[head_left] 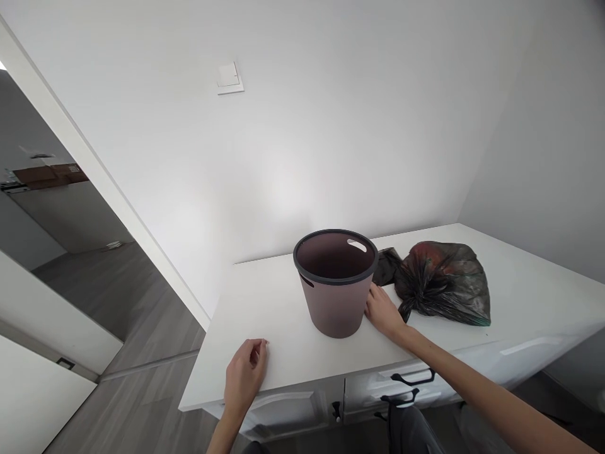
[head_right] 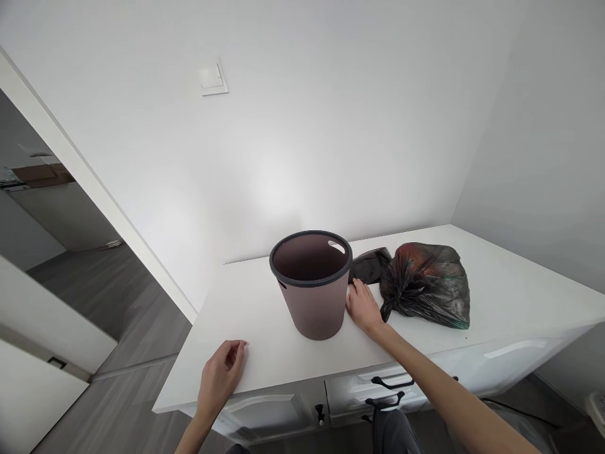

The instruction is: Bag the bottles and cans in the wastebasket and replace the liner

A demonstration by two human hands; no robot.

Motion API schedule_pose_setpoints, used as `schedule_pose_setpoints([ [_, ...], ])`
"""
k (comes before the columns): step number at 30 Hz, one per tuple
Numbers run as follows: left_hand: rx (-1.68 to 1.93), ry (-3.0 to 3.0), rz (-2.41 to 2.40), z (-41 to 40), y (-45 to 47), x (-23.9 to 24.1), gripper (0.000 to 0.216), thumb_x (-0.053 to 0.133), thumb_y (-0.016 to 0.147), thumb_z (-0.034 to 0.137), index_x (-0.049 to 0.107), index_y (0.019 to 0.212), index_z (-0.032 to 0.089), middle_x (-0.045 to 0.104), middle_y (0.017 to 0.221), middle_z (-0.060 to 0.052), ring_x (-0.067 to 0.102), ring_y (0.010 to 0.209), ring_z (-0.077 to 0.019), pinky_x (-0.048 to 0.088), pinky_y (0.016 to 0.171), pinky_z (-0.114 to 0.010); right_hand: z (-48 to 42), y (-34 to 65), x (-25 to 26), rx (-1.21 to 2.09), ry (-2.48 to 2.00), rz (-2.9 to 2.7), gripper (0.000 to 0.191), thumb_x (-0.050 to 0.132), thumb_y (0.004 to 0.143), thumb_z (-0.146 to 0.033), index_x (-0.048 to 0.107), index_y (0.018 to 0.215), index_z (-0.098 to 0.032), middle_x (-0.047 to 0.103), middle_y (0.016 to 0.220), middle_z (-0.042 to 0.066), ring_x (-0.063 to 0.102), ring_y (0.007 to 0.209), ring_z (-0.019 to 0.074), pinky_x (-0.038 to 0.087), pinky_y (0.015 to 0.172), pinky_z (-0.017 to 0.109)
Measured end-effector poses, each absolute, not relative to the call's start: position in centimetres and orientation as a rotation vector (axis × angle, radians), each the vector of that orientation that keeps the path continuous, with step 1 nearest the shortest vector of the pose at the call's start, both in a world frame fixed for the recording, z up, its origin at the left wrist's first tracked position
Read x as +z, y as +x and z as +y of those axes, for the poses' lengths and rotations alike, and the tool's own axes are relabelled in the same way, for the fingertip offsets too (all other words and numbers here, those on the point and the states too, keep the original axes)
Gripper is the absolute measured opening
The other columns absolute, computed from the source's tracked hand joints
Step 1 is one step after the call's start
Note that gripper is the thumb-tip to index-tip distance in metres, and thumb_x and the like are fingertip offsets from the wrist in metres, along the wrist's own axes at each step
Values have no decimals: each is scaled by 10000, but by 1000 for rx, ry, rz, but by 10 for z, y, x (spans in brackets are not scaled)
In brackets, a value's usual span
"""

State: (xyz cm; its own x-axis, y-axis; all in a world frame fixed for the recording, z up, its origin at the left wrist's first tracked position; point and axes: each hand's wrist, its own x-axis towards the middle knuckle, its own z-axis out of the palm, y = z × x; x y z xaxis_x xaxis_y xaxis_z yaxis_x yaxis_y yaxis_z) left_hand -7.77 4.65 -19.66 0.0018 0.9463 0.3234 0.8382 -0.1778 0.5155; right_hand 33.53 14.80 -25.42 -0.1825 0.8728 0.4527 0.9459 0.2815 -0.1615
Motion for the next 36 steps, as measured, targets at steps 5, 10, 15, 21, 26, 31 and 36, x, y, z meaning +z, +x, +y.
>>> schedule_pose_setpoints([
  [5, 908, 2124, 1896, 47, -77, -197, 389, 462, 1025, 558, 685, 1005, 240, 706, 843, -31, 642, 705, -197, 486, 671, -309, 78, 328, -252, -138, -1494, -2035, 412, 437, 988, -178, 679, 1322, -163, 626, 1384, 195, 594, 1298, 361, 490, 1126, 539],
  [10, 931, 2090, 1871, 47, -76, -191, 410, 494, 989, 583, 712, 979, 236, 732, 864, -53, 652, 721, -216, 498, 671, -316, 7, 335, -232, 230, -1400, -1983, 397, 477, 991, -222, 701, 1318, -252, 682, 1321, 149, 641, 1244, 356, 550, 1051, 554],
  [15, 956, 1975, 1705, 31, -41, -159, 472, 480, 959, 638, 739, 983, 244, 763, 924, -84, 688, 817, -256, 550, 720, -344, -44, 335, -167, 1128, -1229, -1619, 299, 631, 978, -451, 774, 1194, -302, 702, 1233, 93, 704, 1059, 292, 571, 950, 453],
  [21, 854, 1938, 1193, -10, 32, -112, 608, 530, 964, 620, 602, 1433, 240, 686, 1371, -134, 667, 1189, -311, 574, 979, -408, -47, 320, -121, 1625, -786, -1008, 272, 766, 902, -459, 792, 1036, -224, 734, 1009, 80, 678, 916, 227, 539, 893, 391],
  [26, 758, 1801, 1148, -20, 49, -95, 485, 537, 986, 584, 710, 1291, 249, 746, 1260, -88, 672, 1189, -339, 575, 995, -423, -42, 304, -114, 1567, -782, -924, 326, 754, 916, -481, 749, 1149, -253, 737, 1198, 87, 668, 1121, 255, 502, 1031, 417],
  [31, 882, 1723, 1279, -22, 39, -94, 532, 459, 1024, 583, 698, 1321, 211, 754, 1246, -91, 672, 1190, -348, 579, 968, -409, -49, 289, -129, 1271, -983, -1063, 551, 750, 919, -518, 546, 1403, -350, 584, 1479, 74, 576, 1334, 264, 474, 1123, 458],
  [36, 904, 1691, 1275, -31, 34, -99, 596, 526, 989, 617, 608, 1438, 233, 689, 1382, -94, 642, 1270, -321, 561, 1033, -401, -51, 262, -139, 1268, -1006, -1210, 535, 716, 945, -529, 545, 1398, -301, 692, 1278, 78, 655, 1175, 256, 531, 1031, 441],
])
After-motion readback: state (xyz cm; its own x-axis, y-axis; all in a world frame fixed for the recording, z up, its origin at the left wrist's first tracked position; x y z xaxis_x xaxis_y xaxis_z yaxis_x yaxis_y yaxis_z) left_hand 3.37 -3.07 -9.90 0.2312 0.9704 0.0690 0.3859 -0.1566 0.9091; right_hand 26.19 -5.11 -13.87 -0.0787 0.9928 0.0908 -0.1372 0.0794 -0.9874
